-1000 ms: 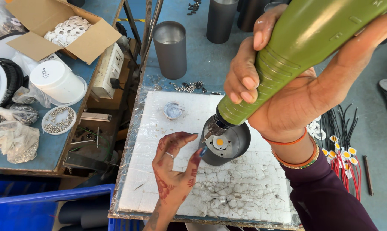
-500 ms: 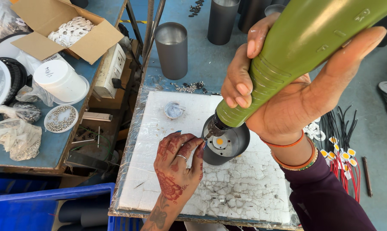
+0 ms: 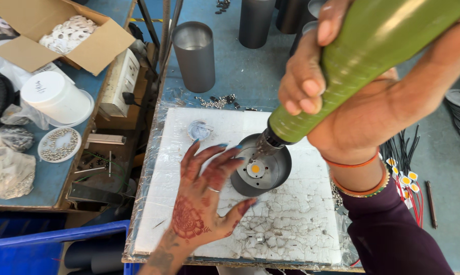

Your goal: The person assembles a lighting fixture by inserting a circular LED plate into a cylindrical housing, securing it with an electric screwdriver, and then connecting wires and adjusting internal components by hand.

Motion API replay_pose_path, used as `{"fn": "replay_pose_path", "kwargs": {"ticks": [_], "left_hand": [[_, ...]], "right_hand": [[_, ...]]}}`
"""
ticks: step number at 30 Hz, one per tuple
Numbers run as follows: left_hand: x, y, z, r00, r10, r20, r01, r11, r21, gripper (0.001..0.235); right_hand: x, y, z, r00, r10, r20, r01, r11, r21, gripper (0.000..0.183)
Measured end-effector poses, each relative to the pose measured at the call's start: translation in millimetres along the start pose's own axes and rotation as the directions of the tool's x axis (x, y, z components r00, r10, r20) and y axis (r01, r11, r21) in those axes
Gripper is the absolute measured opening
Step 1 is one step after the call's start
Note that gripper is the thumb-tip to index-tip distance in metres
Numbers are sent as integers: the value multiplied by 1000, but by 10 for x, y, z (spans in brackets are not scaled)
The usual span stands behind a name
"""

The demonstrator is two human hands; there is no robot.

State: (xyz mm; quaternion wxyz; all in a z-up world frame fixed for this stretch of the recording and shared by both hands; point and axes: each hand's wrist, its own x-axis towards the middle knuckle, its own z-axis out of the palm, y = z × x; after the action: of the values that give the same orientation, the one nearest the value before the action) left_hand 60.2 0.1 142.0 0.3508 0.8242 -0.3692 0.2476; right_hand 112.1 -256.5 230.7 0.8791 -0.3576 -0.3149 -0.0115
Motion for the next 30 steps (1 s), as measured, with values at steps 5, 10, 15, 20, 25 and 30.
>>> {"fn": "replay_pose_path", "kwargs": {"ticks": [5,10,15,20,25,30], "left_hand": [[304,-283,-86,871,143,469,-152,988,-18,79],[585,-450,7,658,153,737,-192,981,-32,81],[657,-526,38,687,225,691,-273,961,-41,77],[563,-606,-72,878,169,449,-178,984,-23,67],[169,-829,-162,968,-247,36,246,968,47,29],[-336,-1353,153,954,-300,20,288,931,226,20]], "right_hand": [[-121,-115,-367,1000,-12,28,13,1000,-23,85],[-148,-189,-606,996,6,88,14,974,-226,71],[-80,-338,-699,993,69,92,-47,974,-222,46],[-57,-368,-664,986,122,115,-93,969,-229,38],[-60,-292,-639,991,81,109,-58,979,-197,44],[-63,-148,-591,998,11,67,7,965,-261,55]]}}
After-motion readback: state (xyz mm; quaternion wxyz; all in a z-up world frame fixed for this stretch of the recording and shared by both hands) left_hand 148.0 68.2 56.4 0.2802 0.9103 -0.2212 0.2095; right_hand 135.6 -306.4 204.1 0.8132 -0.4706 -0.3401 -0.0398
